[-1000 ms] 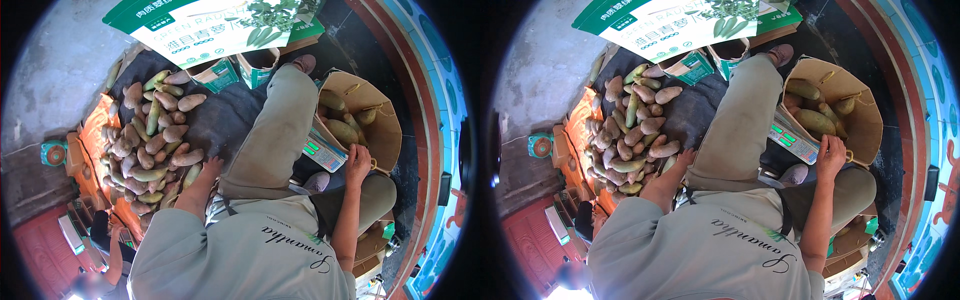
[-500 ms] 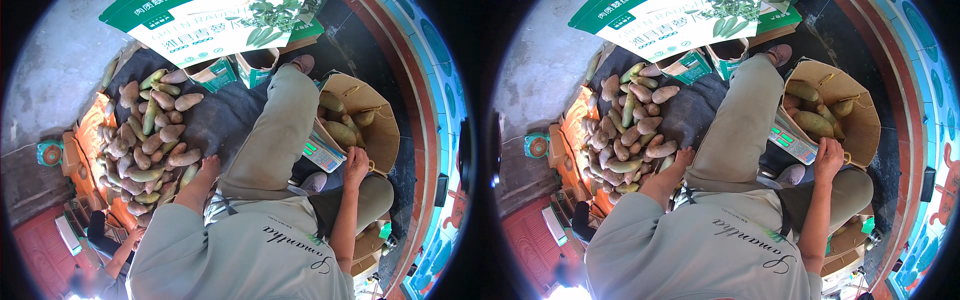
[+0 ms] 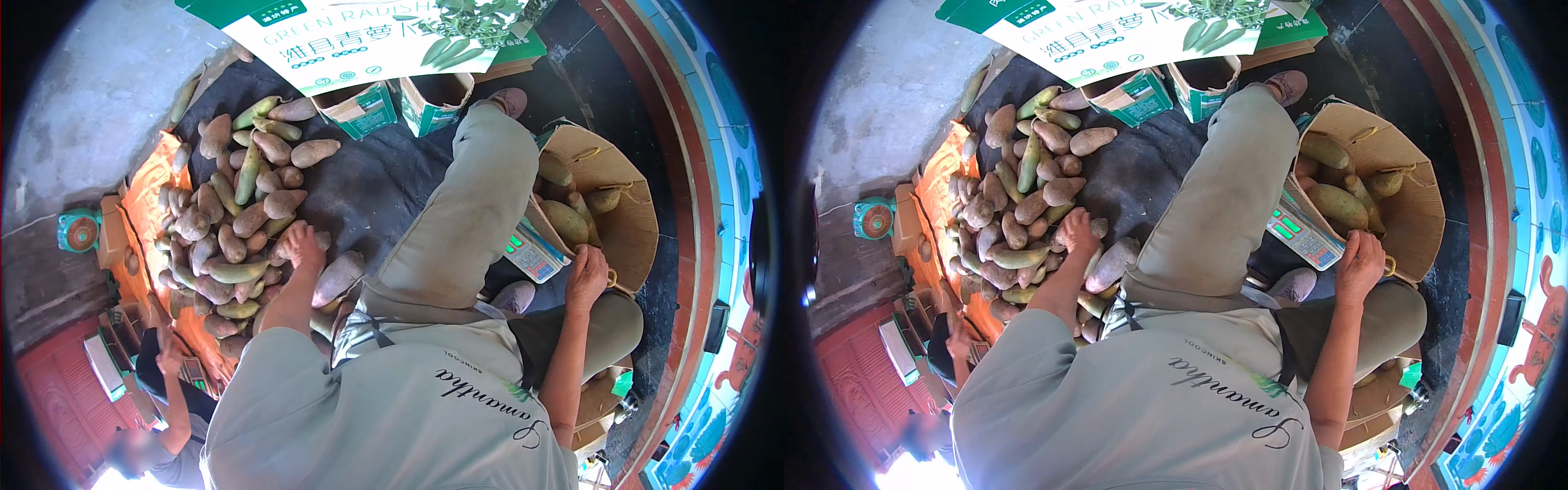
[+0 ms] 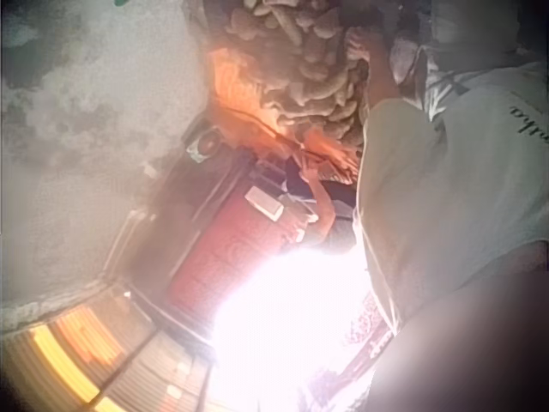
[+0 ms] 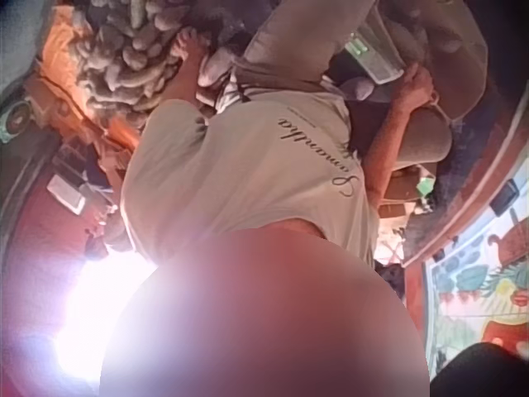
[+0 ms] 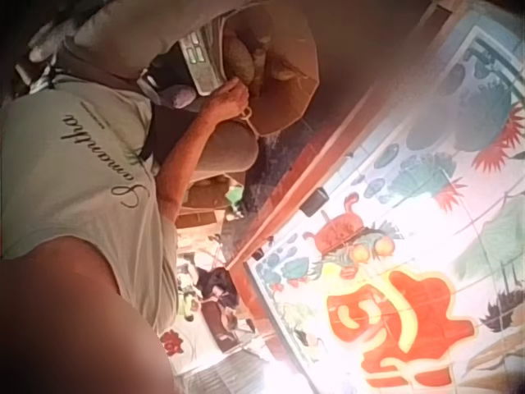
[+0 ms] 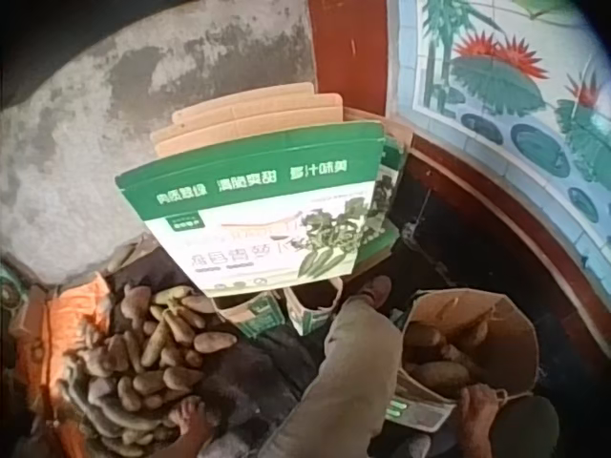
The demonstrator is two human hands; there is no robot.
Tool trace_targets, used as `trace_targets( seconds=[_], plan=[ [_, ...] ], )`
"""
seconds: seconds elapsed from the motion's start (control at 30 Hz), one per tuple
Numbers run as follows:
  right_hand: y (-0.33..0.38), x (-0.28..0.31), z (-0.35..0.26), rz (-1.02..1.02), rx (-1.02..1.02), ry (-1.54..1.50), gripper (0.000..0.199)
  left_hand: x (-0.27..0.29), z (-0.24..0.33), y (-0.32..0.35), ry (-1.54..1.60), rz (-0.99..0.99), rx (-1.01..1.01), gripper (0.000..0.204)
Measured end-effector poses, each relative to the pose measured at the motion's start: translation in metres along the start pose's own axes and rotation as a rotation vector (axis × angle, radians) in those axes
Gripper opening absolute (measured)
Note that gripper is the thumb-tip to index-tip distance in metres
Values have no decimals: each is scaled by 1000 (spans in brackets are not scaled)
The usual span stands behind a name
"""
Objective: The person sorts radishes by hand, separating them by quality and size into different boxes placed on a scale for packaging.
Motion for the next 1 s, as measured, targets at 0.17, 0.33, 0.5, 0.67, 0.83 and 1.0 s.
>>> trace_targets(
  seconds=[0.17,0.33,0.5,0.67,0.83,1.0],
  plan=[
    [2,0,0,-6,9,43,18,-17,-55,-7,207,-336,305,76],
    [-1,-2,-3,-21,-6,31,18,-43,-73,-20,387,-450,422,84],
    [1,0,2,-35,-37,90,18,-22,-65,-19,396,-497,481,87],
    [1,-2,4,-27,-37,107,17,-32,-68,-11,425,-505,510,99],
    [-1,-1,2,17,-8,87,14,-76,-80,-27,364,-454,407,108],
    [3,-2,3,65,-38,91,14,-115,-77,-54,454,-133,39,105]
  ],
)
Point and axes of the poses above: each hand's wrist, its own y-axis away from the middle knuckle, its own x-axis out of the back of the hand, z = x × y, the point moved 4 cm from there along -y, towards the middle knuckle, and after that the axes turned 10 degrees about -y, right-handed, at the moved point
